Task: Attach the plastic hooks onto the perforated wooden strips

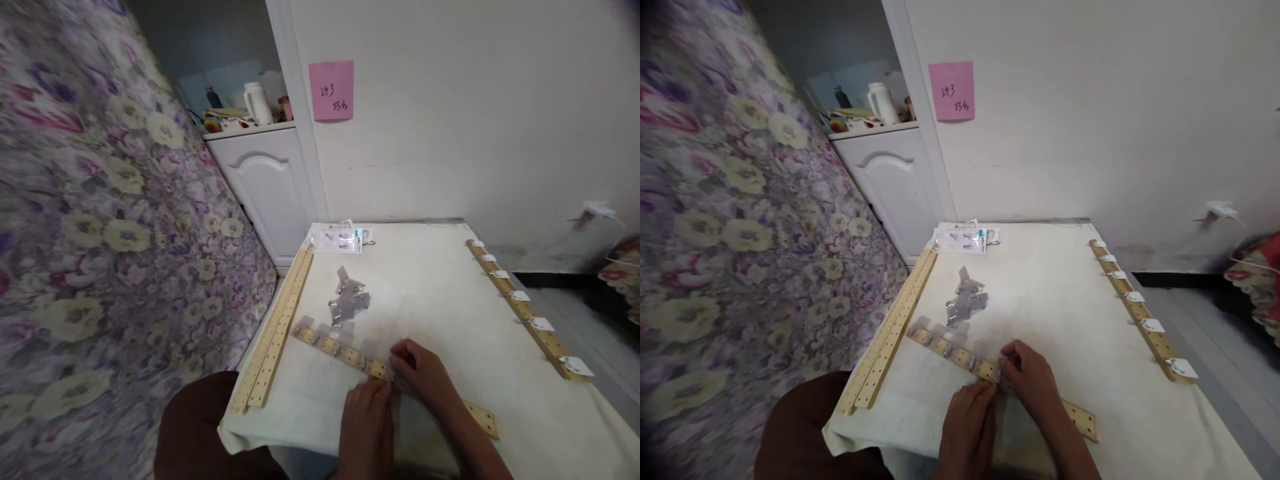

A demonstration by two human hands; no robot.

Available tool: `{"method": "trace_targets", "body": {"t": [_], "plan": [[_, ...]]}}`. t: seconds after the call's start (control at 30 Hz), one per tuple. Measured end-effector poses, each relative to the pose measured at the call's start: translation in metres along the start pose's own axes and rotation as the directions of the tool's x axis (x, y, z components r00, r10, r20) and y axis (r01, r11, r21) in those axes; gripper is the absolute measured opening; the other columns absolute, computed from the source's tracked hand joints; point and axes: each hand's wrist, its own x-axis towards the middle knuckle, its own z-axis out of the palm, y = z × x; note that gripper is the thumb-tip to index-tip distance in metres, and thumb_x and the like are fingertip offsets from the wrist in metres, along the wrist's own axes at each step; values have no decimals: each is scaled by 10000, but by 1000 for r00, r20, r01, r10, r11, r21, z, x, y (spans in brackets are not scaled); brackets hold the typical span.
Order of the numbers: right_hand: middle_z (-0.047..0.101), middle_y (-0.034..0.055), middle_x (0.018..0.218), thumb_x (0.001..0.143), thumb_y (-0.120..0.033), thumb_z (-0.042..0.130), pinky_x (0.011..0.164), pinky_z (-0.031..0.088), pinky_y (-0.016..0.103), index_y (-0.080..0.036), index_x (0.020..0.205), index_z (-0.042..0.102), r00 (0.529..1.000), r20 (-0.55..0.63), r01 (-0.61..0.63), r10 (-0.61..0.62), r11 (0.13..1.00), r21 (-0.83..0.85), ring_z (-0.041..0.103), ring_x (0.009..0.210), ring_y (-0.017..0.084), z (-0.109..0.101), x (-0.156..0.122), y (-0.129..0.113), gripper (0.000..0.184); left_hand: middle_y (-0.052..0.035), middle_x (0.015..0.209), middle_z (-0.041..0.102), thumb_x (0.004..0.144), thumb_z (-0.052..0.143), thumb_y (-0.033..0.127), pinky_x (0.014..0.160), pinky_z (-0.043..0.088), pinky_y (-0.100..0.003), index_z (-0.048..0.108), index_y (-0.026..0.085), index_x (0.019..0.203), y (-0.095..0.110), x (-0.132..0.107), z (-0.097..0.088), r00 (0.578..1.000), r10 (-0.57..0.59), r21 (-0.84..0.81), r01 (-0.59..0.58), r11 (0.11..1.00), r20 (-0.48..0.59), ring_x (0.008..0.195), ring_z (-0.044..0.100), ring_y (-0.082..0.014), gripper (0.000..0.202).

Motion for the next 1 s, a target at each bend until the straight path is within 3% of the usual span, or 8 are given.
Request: {"method": "trace_targets", "body": {"t": [0.57,1.0], "plan": [[647,10,780,673,-292,606,640,416,275,-200,971,615,999,31,-20,21,999,-27,560,675,170,-3,-5,-3,312,-113,1025,662,808,456,45,702,543,-392,563,156,1121,1,2,-1,999,10,27,-10,1000,-30,860,616,-226,349],[656,28,818,699,-304,588,681,431,294,-195,967,631,1000,8,3,-3,999,-33,582,719,185,-1,-4,1,293,-106,1009,664,821,458,66,701,530,-381,571,171,1117,2,3,-1,999,3,22,-3,1000,-35,852,617,-219,334]]}}
